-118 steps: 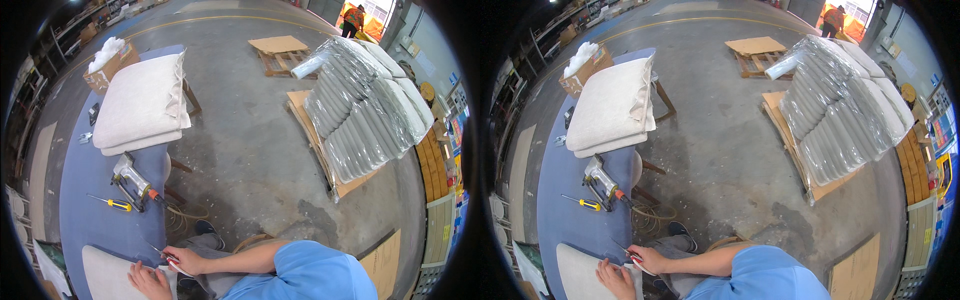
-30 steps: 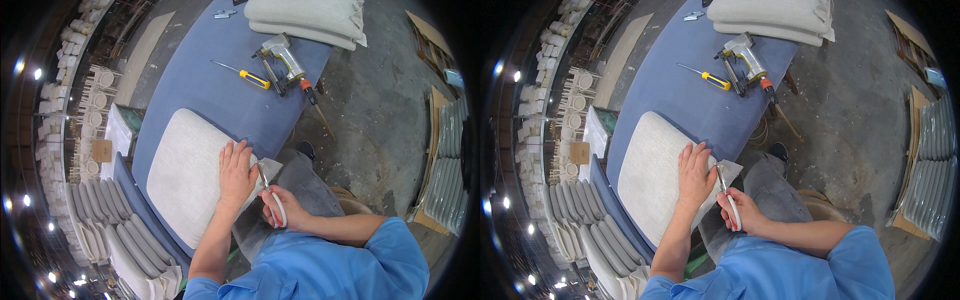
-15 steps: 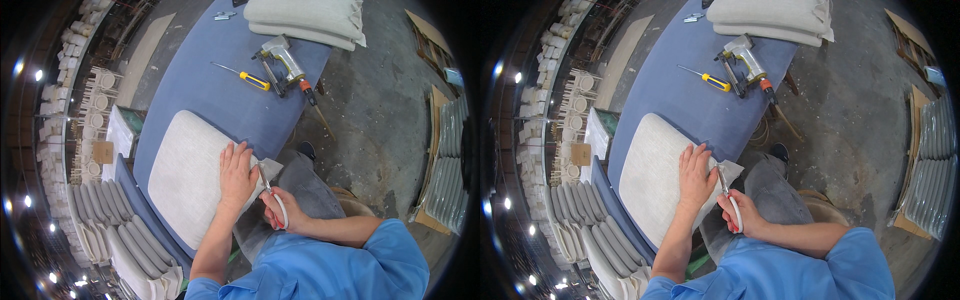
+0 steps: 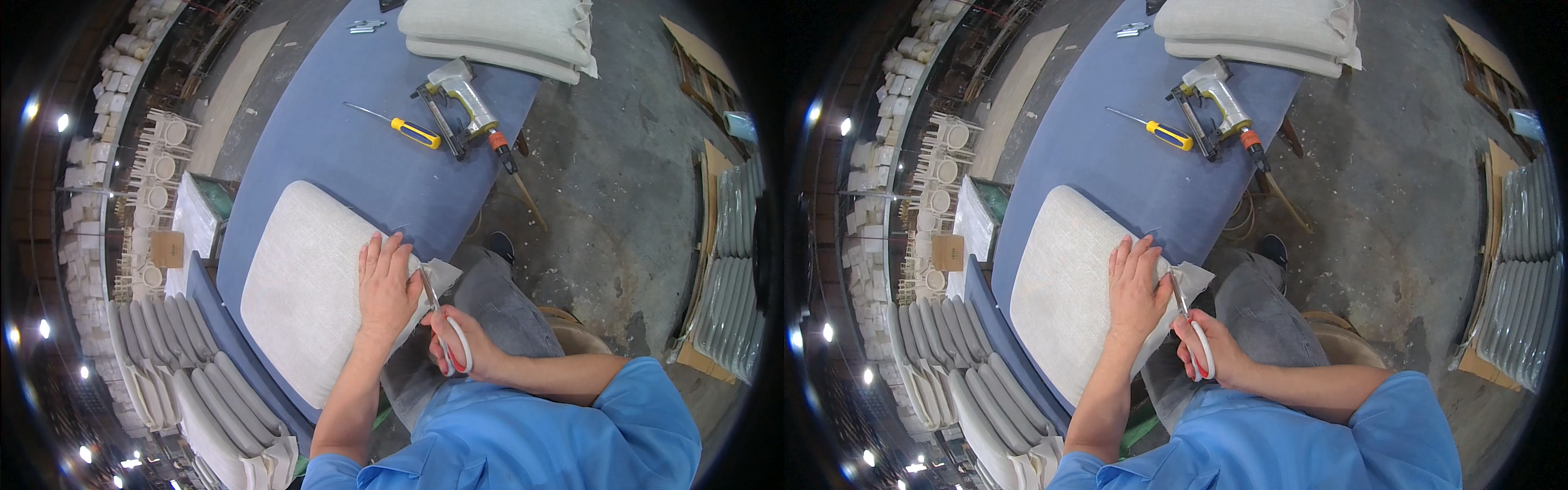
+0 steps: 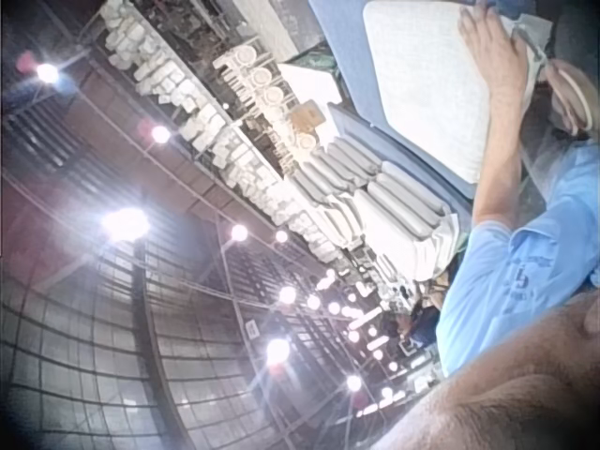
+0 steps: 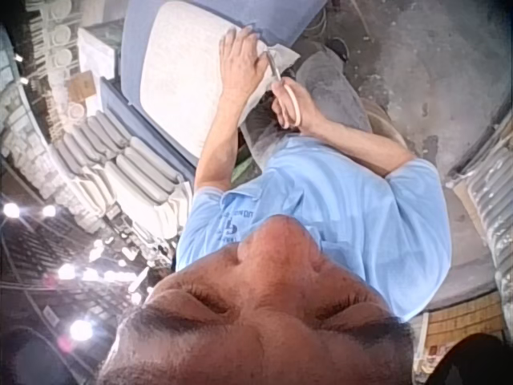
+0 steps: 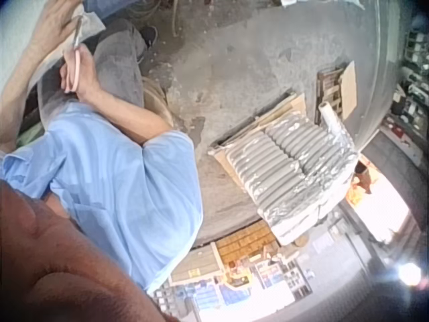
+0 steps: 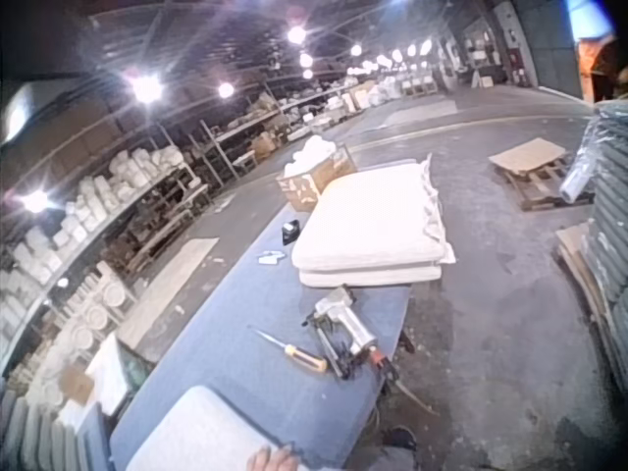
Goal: The person trims the edges of a white fabric-covered cushion using scissors. They rotate the cushion to cut along different sides and then fold the trimmed edges inward.
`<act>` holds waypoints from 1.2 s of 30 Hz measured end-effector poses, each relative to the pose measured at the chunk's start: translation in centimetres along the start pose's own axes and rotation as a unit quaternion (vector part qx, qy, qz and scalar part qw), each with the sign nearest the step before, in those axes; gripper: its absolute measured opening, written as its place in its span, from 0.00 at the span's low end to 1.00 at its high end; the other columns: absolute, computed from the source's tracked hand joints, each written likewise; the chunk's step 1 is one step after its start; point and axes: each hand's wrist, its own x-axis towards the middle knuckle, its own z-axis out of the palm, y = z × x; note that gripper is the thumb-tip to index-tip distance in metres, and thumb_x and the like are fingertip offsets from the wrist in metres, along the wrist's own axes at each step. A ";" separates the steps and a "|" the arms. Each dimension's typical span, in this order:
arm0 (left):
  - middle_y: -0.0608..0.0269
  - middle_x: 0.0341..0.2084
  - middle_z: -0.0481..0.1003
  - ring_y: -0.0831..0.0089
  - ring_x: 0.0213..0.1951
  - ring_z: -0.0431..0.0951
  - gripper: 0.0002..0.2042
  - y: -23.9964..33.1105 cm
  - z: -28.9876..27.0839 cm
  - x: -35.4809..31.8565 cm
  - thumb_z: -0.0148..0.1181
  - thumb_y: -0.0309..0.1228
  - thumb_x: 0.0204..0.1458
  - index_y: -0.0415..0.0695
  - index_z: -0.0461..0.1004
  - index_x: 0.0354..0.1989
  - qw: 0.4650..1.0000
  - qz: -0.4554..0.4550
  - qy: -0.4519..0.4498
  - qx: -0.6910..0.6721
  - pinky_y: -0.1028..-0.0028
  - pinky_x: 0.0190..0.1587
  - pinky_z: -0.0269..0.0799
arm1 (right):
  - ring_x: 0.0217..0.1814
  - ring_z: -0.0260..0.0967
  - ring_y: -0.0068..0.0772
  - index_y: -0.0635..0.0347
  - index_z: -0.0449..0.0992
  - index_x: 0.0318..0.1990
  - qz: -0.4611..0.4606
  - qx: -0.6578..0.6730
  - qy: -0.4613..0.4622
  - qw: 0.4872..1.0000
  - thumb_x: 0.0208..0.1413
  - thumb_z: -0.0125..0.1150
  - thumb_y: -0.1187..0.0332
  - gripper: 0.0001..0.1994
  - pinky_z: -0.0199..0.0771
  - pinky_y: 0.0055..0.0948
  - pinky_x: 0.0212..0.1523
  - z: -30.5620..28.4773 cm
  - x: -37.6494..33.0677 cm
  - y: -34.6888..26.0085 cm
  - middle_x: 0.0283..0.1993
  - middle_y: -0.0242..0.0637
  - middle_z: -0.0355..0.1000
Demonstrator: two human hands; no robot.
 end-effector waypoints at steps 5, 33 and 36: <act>0.54 0.63 0.71 0.44 0.70 0.62 0.23 -0.1 0.0 0.0 0.66 0.31 0.51 0.41 0.74 0.56 1.000 0.002 -0.002 0.000 0.46 0.72 0.54 | 0.15 0.64 0.20 0.55 0.70 0.44 0.002 0.007 -0.001 1.000 0.71 0.53 0.46 0.19 0.64 0.23 0.15 -0.2 0.4 -0.2 0.22 0.29 0.68; 0.56 0.53 0.74 0.46 0.63 0.67 0.12 0.7 -0.5 1.1 0.65 0.32 0.48 0.49 0.80 0.43 1.000 0.006 0.020 0.001 0.47 0.68 0.55 | 0.40 0.77 0.35 0.58 0.72 0.57 -0.271 -0.395 0.216 0.851 0.47 0.76 0.70 0.28 0.75 0.32 0.43 -6.9 5.5 -5.0 0.35 0.39 0.76; 0.57 0.53 0.74 0.47 0.64 0.66 0.12 1.0 -0.3 1.4 0.65 0.32 0.47 0.49 0.80 0.41 1.000 -0.011 0.016 0.010 0.47 0.68 0.55 | 0.38 0.75 0.29 0.59 0.73 0.55 -0.234 -0.369 0.180 0.881 0.48 0.73 0.73 0.25 0.74 0.29 0.42 -7.0 6.4 -5.0 0.36 0.36 0.77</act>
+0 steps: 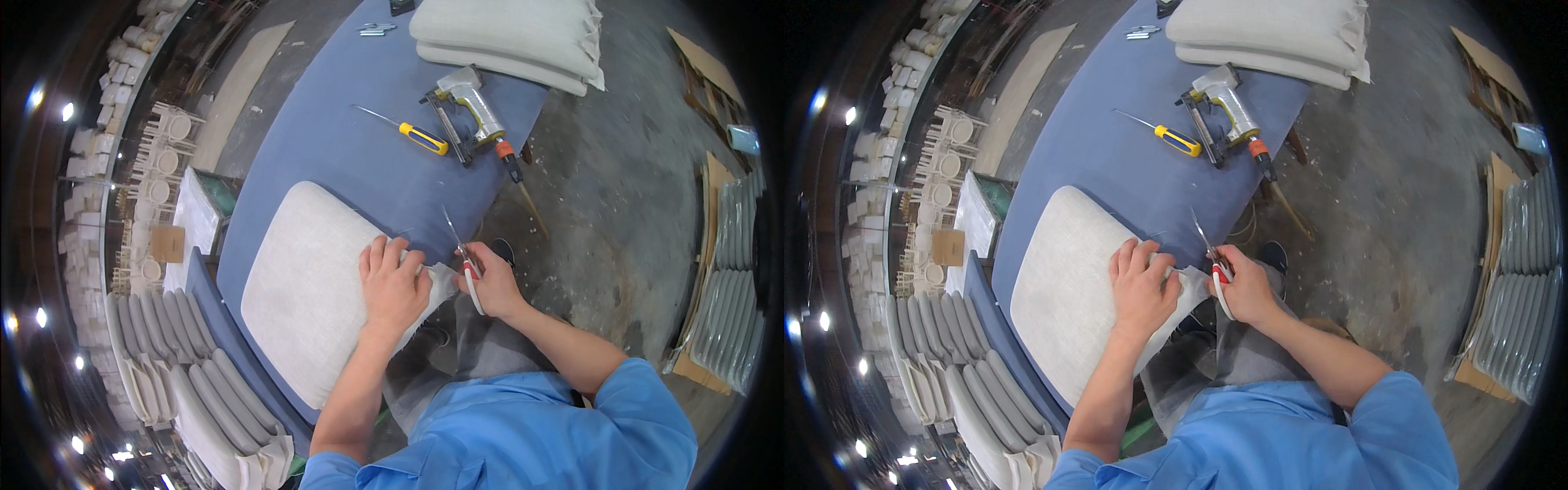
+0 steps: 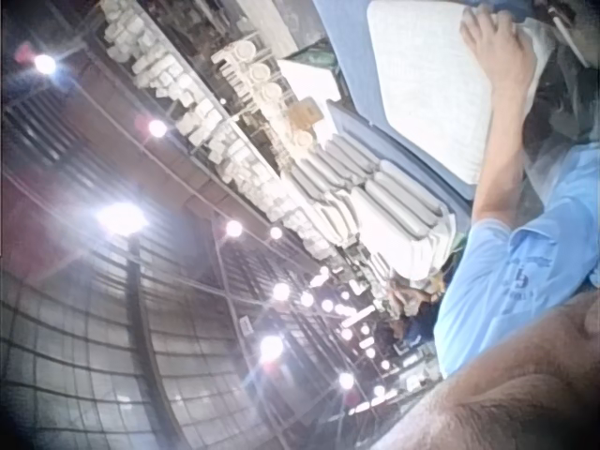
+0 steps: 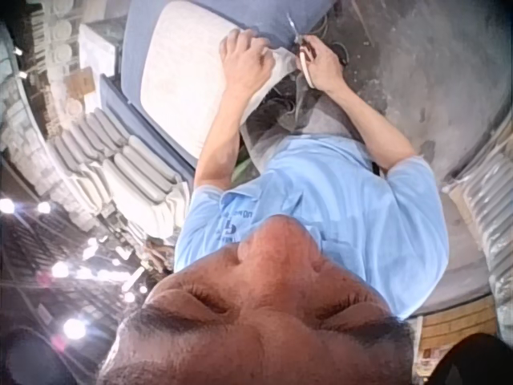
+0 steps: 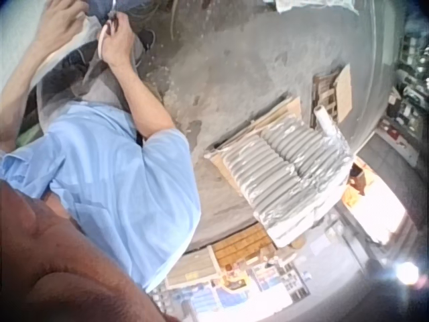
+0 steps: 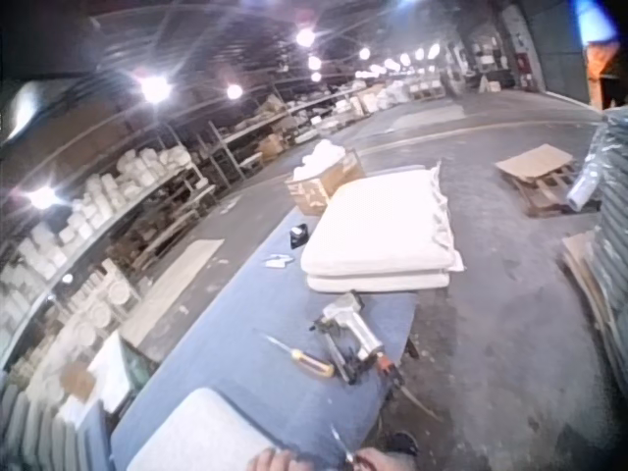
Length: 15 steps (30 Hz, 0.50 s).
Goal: The person trims the edges of a white fabric-covered cushion using scissors. They rotate the cushion to cut along different sides and then fold the trimmed edges inward.
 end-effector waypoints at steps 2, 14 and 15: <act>0.57 0.53 0.74 0.47 0.64 0.66 0.11 0.3 0.1 0.2 0.65 0.32 0.46 0.49 0.80 0.41 1.000 -0.010 -0.013 0.014 0.46 0.68 0.54 | 0.38 0.74 0.25 0.60 0.74 0.55 0.008 0.047 -0.006 0.999 0.48 0.71 0.76 0.24 0.73 0.26 0.42 -0.1 0.2 0.2 0.36 0.33 0.77; 0.56 0.41 0.82 0.66 0.45 0.82 0.08 5.0 -1.6 -8.3 0.55 0.21 0.63 0.37 0.78 0.46 0.866 -0.215 -0.039 -0.449 0.70 0.52 0.74 | 0.35 0.72 0.17 0.64 0.72 0.56 0.050 0.168 -0.055 0.983 0.53 0.71 0.75 0.23 0.73 0.21 0.39 -1.4 0.3 1.4 0.33 0.30 0.76; 0.59 0.40 0.82 0.68 0.44 0.82 0.07 6.1 -0.3 -10.1 0.54 0.22 0.65 0.38 0.78 0.46 0.782 -0.297 -0.068 -0.544 0.70 0.51 0.75 | 0.35 0.72 0.17 0.64 0.72 0.57 0.052 0.173 -0.063 0.981 0.53 0.71 0.75 0.23 0.72 0.21 0.38 -1.3 0.3 1.5 0.33 0.30 0.76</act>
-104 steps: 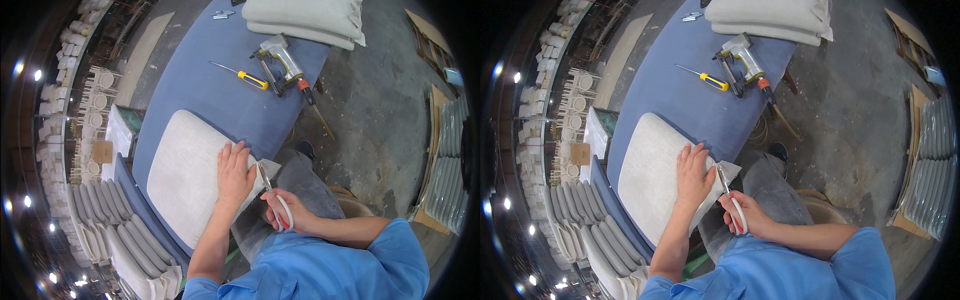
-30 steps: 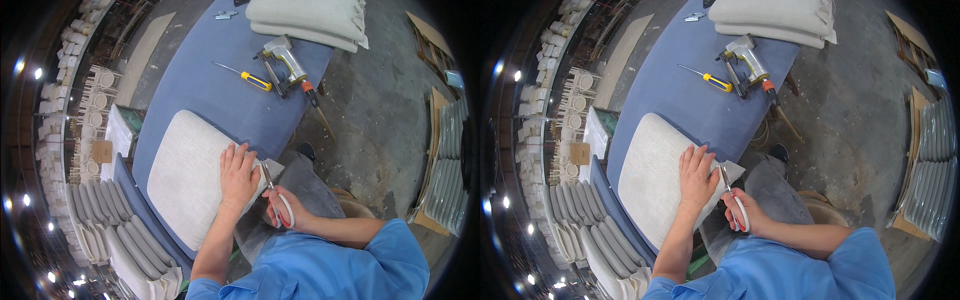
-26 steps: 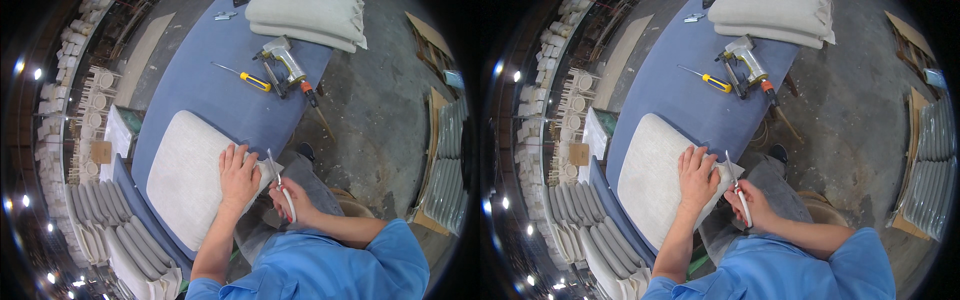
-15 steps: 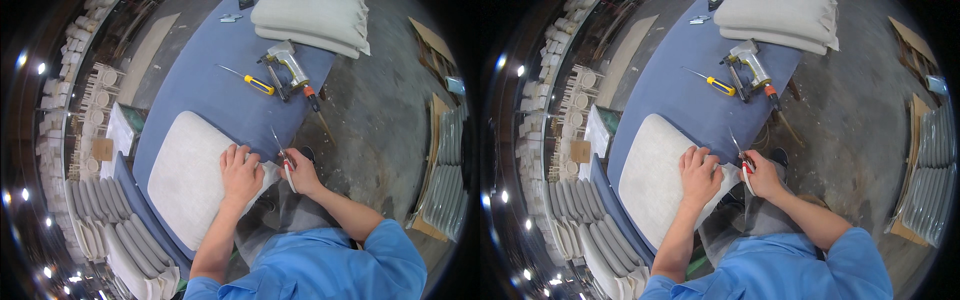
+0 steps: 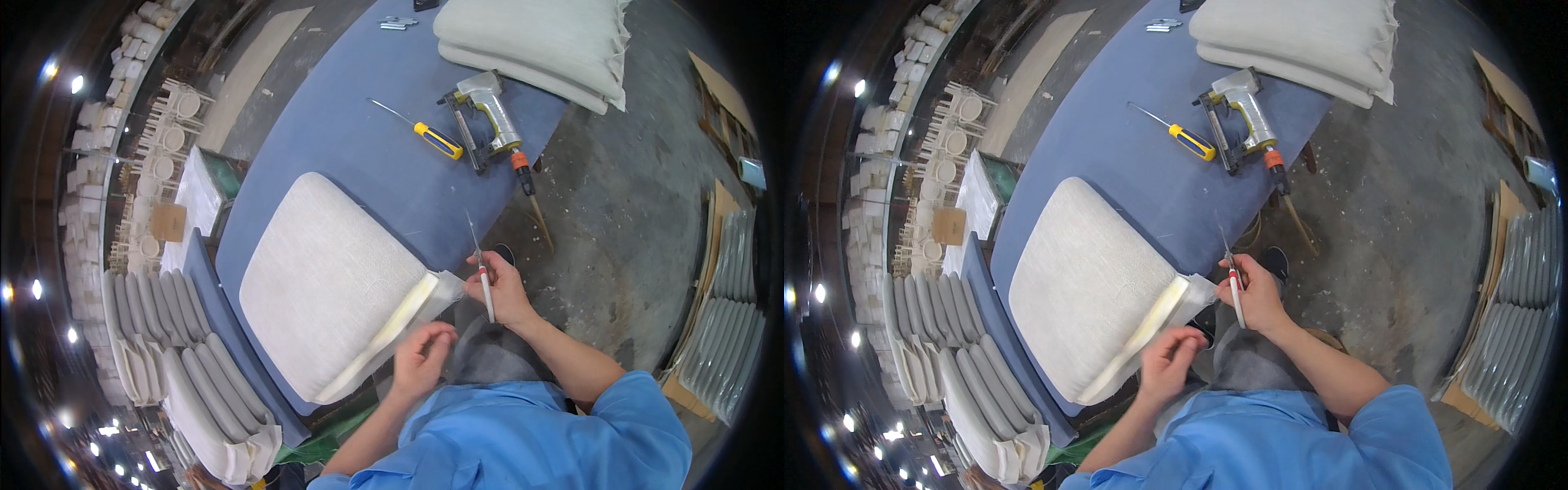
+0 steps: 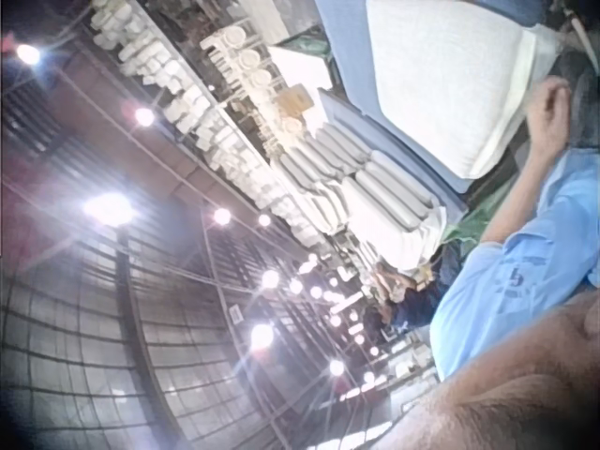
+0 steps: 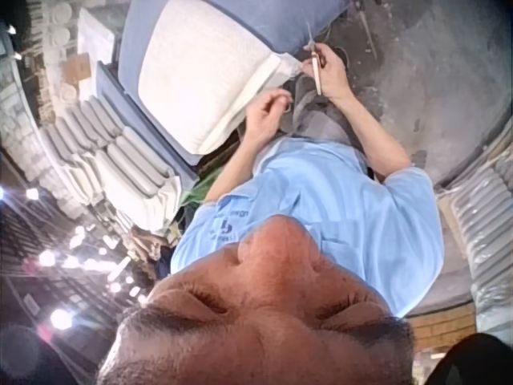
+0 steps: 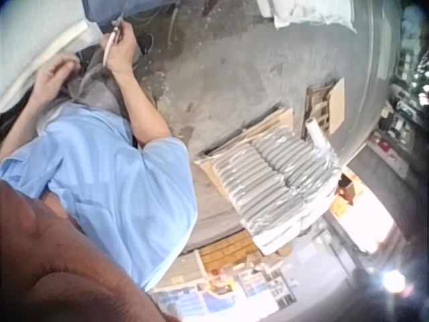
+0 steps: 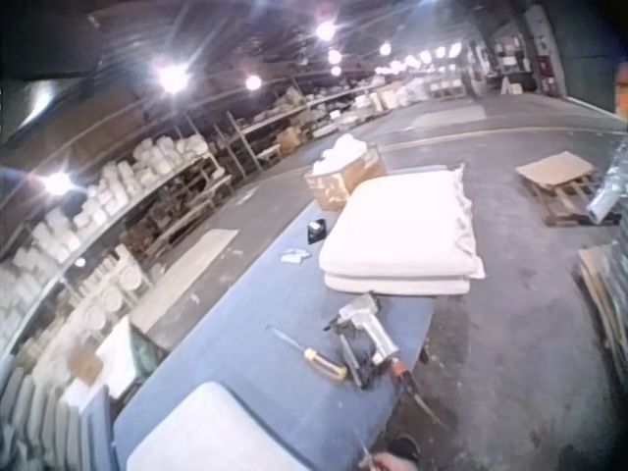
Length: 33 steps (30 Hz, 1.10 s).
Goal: The person trims the edges of a white fabric-covered cushion using scissors. They rotate the cushion to cut along different sides and then fold the trimmed edges inward.
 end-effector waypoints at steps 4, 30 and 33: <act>0.57 0.39 0.82 0.66 0.38 0.84 0.12 -5.3 1.4 -1.4 0.54 0.34 0.69 0.41 0.76 0.54 0.906 -0.185 -0.014 -0.382 0.67 0.44 0.80 | 0.31 0.70 0.15 0.63 0.72 0.56 0.017 -0.018 0.004 1.000 0.53 0.71 0.76 0.23 0.69 0.19 0.33 0.0 0.0 -0.4 0.33 0.29 0.75; 0.66 0.26 0.75 0.70 0.29 0.77 0.11 -1.2 1.5 1.6 0.58 0.38 0.66 0.42 0.76 0.43 0.796 -0.147 0.153 -0.567 0.68 0.37 0.75 | 0.34 0.71 0.18 0.62 0.73 0.62 0.104 -0.168 -0.313 0.929 0.63 0.65 0.67 0.21 0.71 0.20 0.37 -5.1 -5.0 -9.6 0.38 0.32 0.78; 0.65 0.27 0.76 0.70 0.30 0.78 0.12 -2.3 1.0 -2.6 0.58 0.39 0.66 0.41 0.76 0.41 0.813 -0.176 0.165 -0.530 0.68 0.37 0.75 | 0.37 0.71 0.18 0.61 0.73 0.62 0.176 -0.195 -0.404 0.877 0.63 0.66 0.67 0.22 0.73 0.21 0.38 -5.4 -3.8 -11.4 0.39 0.31 0.78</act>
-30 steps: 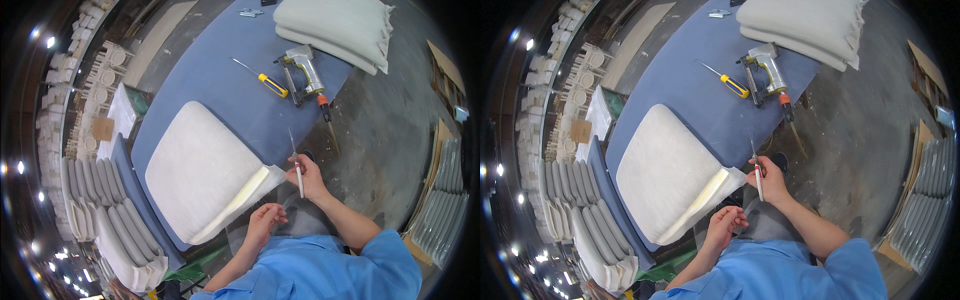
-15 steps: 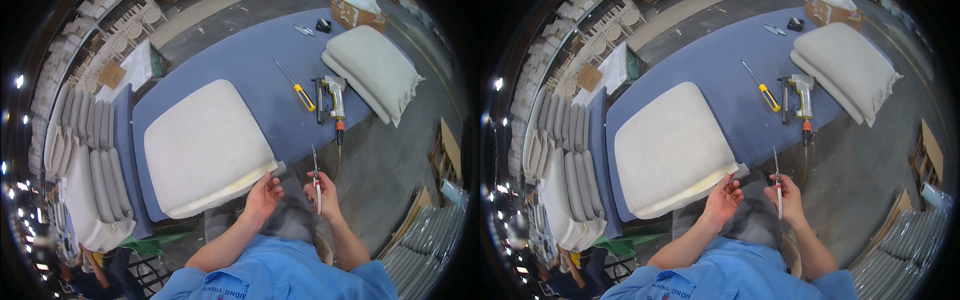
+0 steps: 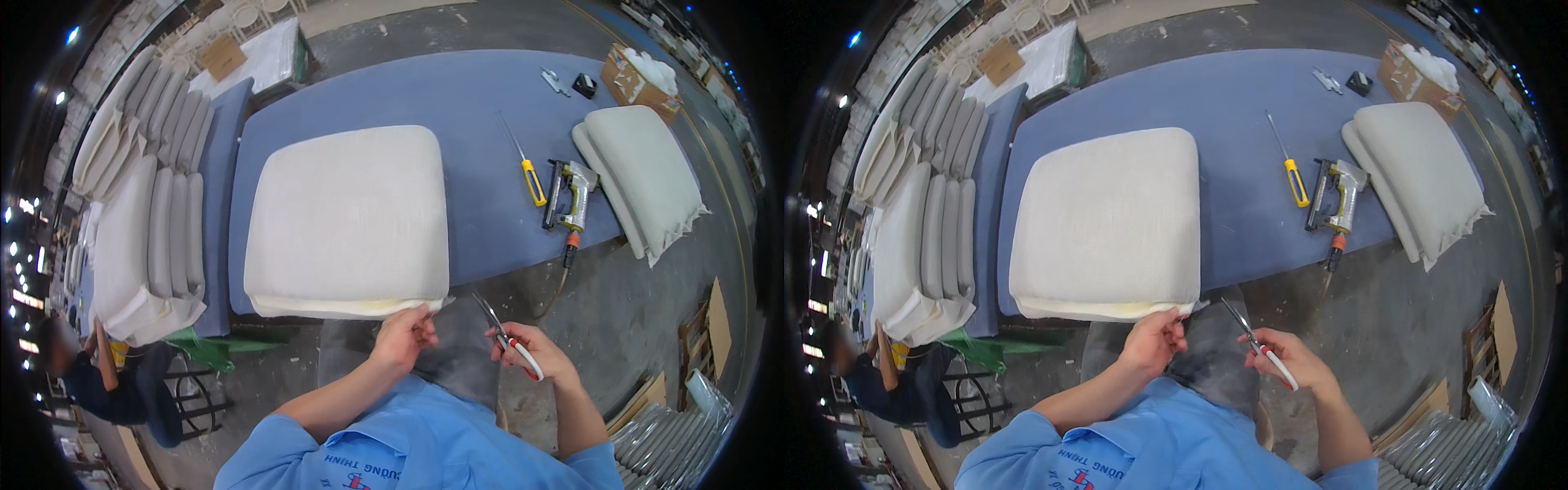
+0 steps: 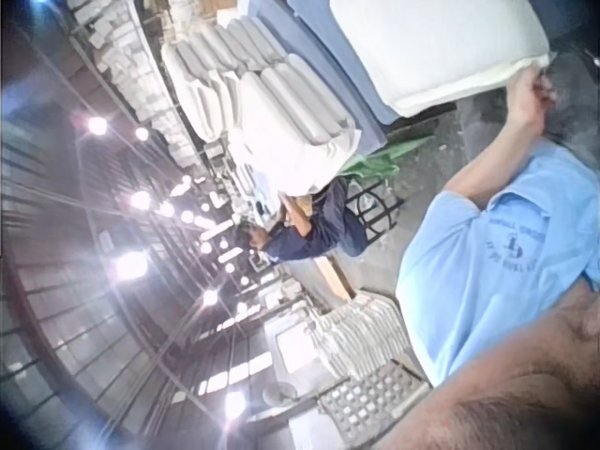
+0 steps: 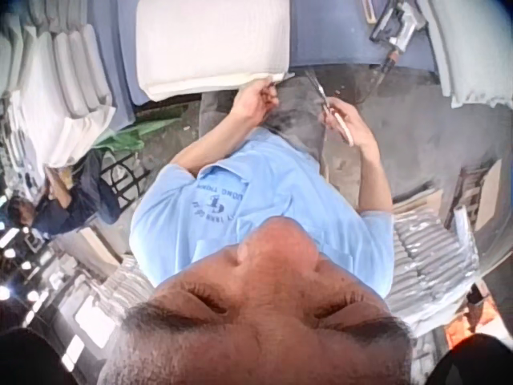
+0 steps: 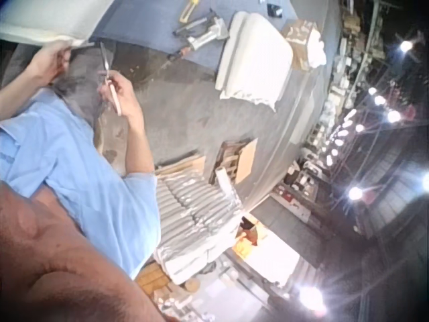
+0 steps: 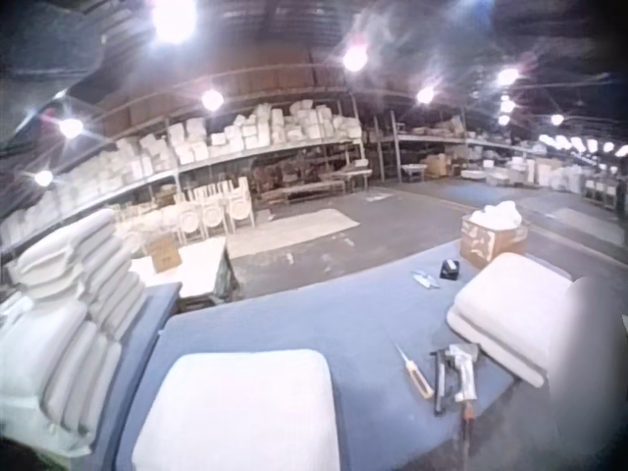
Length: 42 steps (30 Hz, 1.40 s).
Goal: The person trims the edges of a white fabric-covered cushion using scissors. They rotate the cushion to cut along different sides and then fold the trimmed edges inward.
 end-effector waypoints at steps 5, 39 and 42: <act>0.65 0.29 0.78 0.69 0.30 0.79 0.12 -1.7 -3.0 -1.6 0.58 0.40 0.67 0.43 0.76 0.40 1.000 -0.022 0.004 -0.010 0.66 0.38 0.76 | 0.38 0.72 0.19 0.62 0.74 0.63 0.124 -0.059 -0.121 0.983 0.64 0.68 0.53 0.27 0.75 0.23 0.41 -1.7 1.4 -1.3 0.38 0.31 0.78; 0.66 0.28 0.74 0.69 0.28 0.77 0.09 -2.2 -0.4 -1.3 0.58 0.37 0.67 0.45 0.71 0.39 0.999 -0.036 0.022 -0.030 0.67 0.37 0.75 | 0.29 0.64 0.15 0.58 0.81 0.57 0.195 -0.301 -0.271 0.893 0.58 0.73 0.49 0.26 0.67 0.23 0.30 -4.2 12.3 -7.6 0.29 0.22 0.71; 0.66 0.29 0.74 0.69 0.29 0.77 0.09 -2.1 -0.4 -1.4 0.58 0.37 0.67 0.45 0.71 0.40 0.998 -0.042 0.020 -0.034 0.67 0.37 0.75 | 0.30 0.66 0.16 0.56 0.81 0.58 0.196 -0.298 -0.294 0.887 0.57 0.73 0.45 0.29 0.69 0.23 0.30 -4.6 13.3 -7.6 0.28 0.23 0.71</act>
